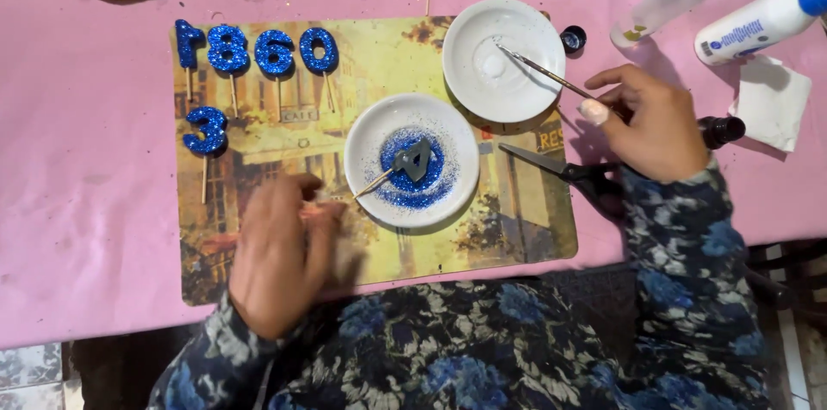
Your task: Applying glue and blue glitter to number-shaped cake toppers using a paintbrush.
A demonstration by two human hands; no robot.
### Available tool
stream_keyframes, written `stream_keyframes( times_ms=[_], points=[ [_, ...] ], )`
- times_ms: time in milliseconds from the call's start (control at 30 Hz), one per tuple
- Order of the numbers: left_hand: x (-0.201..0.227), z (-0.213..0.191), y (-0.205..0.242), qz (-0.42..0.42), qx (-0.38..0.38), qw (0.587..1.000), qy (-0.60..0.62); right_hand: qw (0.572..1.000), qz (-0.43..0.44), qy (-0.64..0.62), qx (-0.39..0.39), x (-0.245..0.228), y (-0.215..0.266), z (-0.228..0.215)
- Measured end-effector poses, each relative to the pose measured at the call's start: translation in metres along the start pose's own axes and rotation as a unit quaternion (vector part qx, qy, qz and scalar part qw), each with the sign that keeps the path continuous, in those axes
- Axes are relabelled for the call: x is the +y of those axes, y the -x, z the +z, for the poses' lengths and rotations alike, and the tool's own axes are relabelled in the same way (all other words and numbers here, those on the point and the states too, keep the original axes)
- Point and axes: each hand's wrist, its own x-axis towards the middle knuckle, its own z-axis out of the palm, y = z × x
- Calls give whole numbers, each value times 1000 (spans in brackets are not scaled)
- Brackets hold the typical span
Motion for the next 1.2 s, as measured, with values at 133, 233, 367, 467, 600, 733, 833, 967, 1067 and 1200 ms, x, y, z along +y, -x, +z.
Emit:
stream_keyframes(
  times_ms=[133, 233, 367, 467, 600, 733, 833, 967, 1067, 1200],
  points=[
    [-30, 21, 5, -31, -5, 997, -70, 990, 32, -134, -6, -6, 2, -7],
    [-37, 29, 1, -59, -27, 994, -84, 985, 13, -168, 26, -7, -3, -6],
    [-38, 34, -4, -67, -71, 994, -49, 969, -89, -203, 113, -6, -12, 2],
    [-42, 38, -3, -71, -99, 991, -48, 953, -160, -185, 176, -11, -19, 6],
    [-43, 40, -4, -77, -122, 989, -40, 944, -168, -205, 198, -14, -28, 13],
    [-43, 43, -6, -75, -125, 989, -33, 934, -130, -267, 198, 11, -43, 37],
    [-44, 43, -7, -76, -143, 986, -38, 949, -100, -237, 180, 13, -46, 52],
    [-41, 40, -10, -111, -165, 980, 1, 926, -127, -303, 184, 20, -45, 58],
    [-37, 42, -13, -137, -170, 976, -17, 924, -144, -310, 172, 18, -44, 58],
    [-37, 48, -12, -137, -157, 977, -41, 910, -160, -325, 200, 14, -44, 58]
  ],
)
